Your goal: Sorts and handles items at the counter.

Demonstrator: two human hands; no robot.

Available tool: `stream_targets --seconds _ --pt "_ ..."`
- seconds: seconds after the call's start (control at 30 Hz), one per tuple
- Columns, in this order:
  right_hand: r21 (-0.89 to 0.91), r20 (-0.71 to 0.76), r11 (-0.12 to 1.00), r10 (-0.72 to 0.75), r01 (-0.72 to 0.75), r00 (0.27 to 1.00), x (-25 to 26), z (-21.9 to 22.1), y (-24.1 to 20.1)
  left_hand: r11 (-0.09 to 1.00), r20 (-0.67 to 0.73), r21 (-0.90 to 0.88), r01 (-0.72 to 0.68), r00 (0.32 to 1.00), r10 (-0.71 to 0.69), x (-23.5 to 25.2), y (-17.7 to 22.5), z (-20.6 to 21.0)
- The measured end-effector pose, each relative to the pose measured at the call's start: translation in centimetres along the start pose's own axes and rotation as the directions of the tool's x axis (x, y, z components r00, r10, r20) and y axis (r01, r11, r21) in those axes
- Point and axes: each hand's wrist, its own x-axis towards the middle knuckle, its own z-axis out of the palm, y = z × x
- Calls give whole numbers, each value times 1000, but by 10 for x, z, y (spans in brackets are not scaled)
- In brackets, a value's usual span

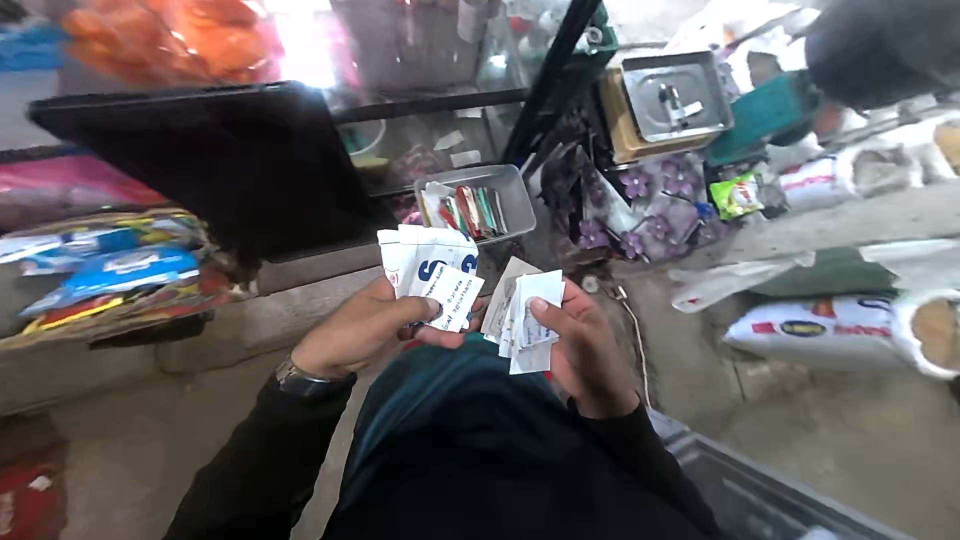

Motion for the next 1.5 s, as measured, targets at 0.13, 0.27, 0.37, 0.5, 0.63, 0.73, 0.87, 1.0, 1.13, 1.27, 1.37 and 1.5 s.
stream_targets --seconds 0.13,0.27,0.37,0.5,0.63,0.73,0.87,1.0,1.13,1.27,1.37,1.5 --pt "20 -107 1000 0 2 994 -15 -9 -2 999 84 34 6 996 -9 20 -8 -1" --pt "8 -140 1000 16 -15 990 -16 -17 -7 999 138 48 -18 990 12 37 -13 2" --pt "4 -109 998 56 -56 992 -9 -20 -6 990 84 116 -85 994 76 43 -17 11" --pt "-13 51 994 109 -109 993 10 -23 -6 972 2 183 -145 989 147 46 -30 24" --pt "-68 175 991 123 -112 977 27 -35 -14 988 -45 62 -138 989 141 47 -44 38" --pt "-59 137 996 70 -62 988 36 -54 -19 983 -104 -76 -166 982 158 45 -52 43" --pt "-75 18 997 30 -29 999 44 -92 -29 967 -215 -178 -180 966 140 45 -63 55" --pt "-51 81 998 48 -44 996 55 -138 -50 958 -290 -196 -209 946 148 59 -74 86" --pt "-20 198 993 120 -118 973 64 -170 -76 941 -479 35 -338 821 312 86 -86 139" --pt "83 342 959 229 -272 912 70 -195 -80 392 -140 814 -429 510 849 108 -103 156" --pt "217 497 863 304 -455 813 71 -208 -75 149 34 900 -409 407 913 112 -100 164" --pt "205 676 802 298 -561 674 68 -209 -66 147 6 894 -423 340 940 110 -107 174"
